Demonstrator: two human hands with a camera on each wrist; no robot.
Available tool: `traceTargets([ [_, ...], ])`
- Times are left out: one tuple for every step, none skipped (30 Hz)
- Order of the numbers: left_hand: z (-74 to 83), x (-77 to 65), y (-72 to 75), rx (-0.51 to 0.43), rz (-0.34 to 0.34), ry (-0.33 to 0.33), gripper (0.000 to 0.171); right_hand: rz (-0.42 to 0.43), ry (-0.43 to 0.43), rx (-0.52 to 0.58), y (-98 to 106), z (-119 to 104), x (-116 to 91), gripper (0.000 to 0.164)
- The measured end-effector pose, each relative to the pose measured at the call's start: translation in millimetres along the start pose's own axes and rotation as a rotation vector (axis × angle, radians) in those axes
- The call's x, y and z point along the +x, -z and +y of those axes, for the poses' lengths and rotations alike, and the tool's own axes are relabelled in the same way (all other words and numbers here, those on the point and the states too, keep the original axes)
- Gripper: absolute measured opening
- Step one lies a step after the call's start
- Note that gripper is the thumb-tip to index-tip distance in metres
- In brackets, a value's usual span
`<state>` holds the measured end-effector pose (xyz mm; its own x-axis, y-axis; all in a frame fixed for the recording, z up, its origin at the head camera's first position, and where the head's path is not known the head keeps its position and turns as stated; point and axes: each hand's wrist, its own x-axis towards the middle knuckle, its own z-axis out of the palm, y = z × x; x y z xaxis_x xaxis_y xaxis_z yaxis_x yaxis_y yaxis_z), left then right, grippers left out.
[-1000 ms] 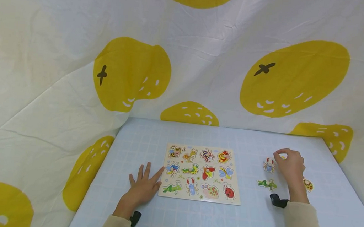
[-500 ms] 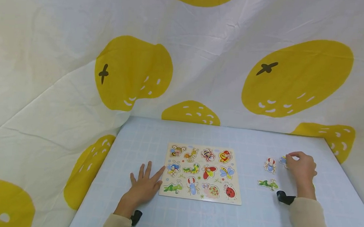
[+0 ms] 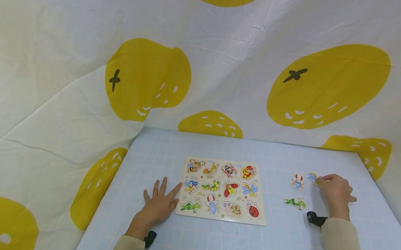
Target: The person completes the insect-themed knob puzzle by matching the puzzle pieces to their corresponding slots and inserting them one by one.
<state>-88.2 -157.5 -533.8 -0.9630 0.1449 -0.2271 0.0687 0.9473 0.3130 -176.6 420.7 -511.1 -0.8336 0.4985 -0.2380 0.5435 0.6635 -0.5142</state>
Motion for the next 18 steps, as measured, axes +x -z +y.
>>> traceTargets([
  [0.4,0.0,0.1,0.000,0.001,0.000,0.056,-0.003,0.000,-0.005,-0.2,0.8,0.1,0.040],
  [0.8,0.0,0.3,0.002,0.001,0.000,0.056,-0.006,0.006,-0.012,-0.4,1.6,0.1,0.039],
  [1.0,0.0,0.4,0.002,0.002,0.000,0.056,-0.007,0.007,-0.019,-0.6,2.2,0.0,0.039],
  [1.1,0.2,0.4,0.001,0.003,0.000,0.056,-0.008,0.006,-0.026,-0.9,2.7,0.0,0.038],
  [1.1,0.2,0.7,0.002,0.001,0.001,0.056,-0.009,0.005,-0.034,-1.3,3.3,-0.1,0.038],
  [1.0,0.3,0.5,0.003,0.001,0.001,0.056,-0.010,0.003,-0.038,-1.8,3.8,-0.2,0.039],
  [0.9,0.6,0.5,0.002,-0.003,0.003,0.056,-0.007,0.003,-0.042,-2.1,3.5,-1.0,0.039],
  [0.6,0.8,0.4,0.003,-0.005,0.003,0.056,-0.005,0.002,-0.046,-2.5,3.2,-1.4,0.039],
  [0.2,1.0,0.2,0.003,-0.006,0.004,0.056,-0.003,-0.002,-0.048,-3.0,2.9,-1.7,0.039],
  [-0.1,1.0,0.1,0.003,-0.007,0.004,0.056,-0.001,-0.004,-0.050,-3.5,2.7,-1.9,0.039],
  [-0.4,1.0,0.0,0.000,-0.008,0.003,0.056,0.000,-0.004,-0.051,-4.0,2.4,-1.8,0.039],
  [-0.5,1.0,-0.3,-0.001,-0.009,0.004,0.056,0.002,-0.004,-0.050,-4.8,2.1,-1.6,0.040],
  [-0.7,1.0,-0.1,-0.004,-0.010,0.004,0.056,0.004,-0.003,-0.053,-5.7,1.9,-1.4,0.040],
  [-0.7,0.8,-0.2,-0.004,-0.009,0.004,0.056,0.008,-0.004,-0.055,-6.8,2.2,-0.1,0.040],
  [-0.6,0.7,-0.1,-0.005,-0.009,0.004,0.056,0.013,-0.001,-0.056,-7.8,2.5,0.9,0.040],
  [-0.5,0.6,-0.1,-0.006,-0.010,0.005,0.056,0.016,0.002,-0.057,-8.6,2.5,1.7,0.040],
  [-0.5,0.7,-0.3,-0.007,-0.009,0.006,0.056,0.019,0.003,-0.058,-9.2,2.3,2.3,0.040],
  [-0.5,0.8,-0.4,-0.005,-0.009,0.006,0.056,0.023,0.004,-0.060,-9.8,2.1,2.7,0.041],
])
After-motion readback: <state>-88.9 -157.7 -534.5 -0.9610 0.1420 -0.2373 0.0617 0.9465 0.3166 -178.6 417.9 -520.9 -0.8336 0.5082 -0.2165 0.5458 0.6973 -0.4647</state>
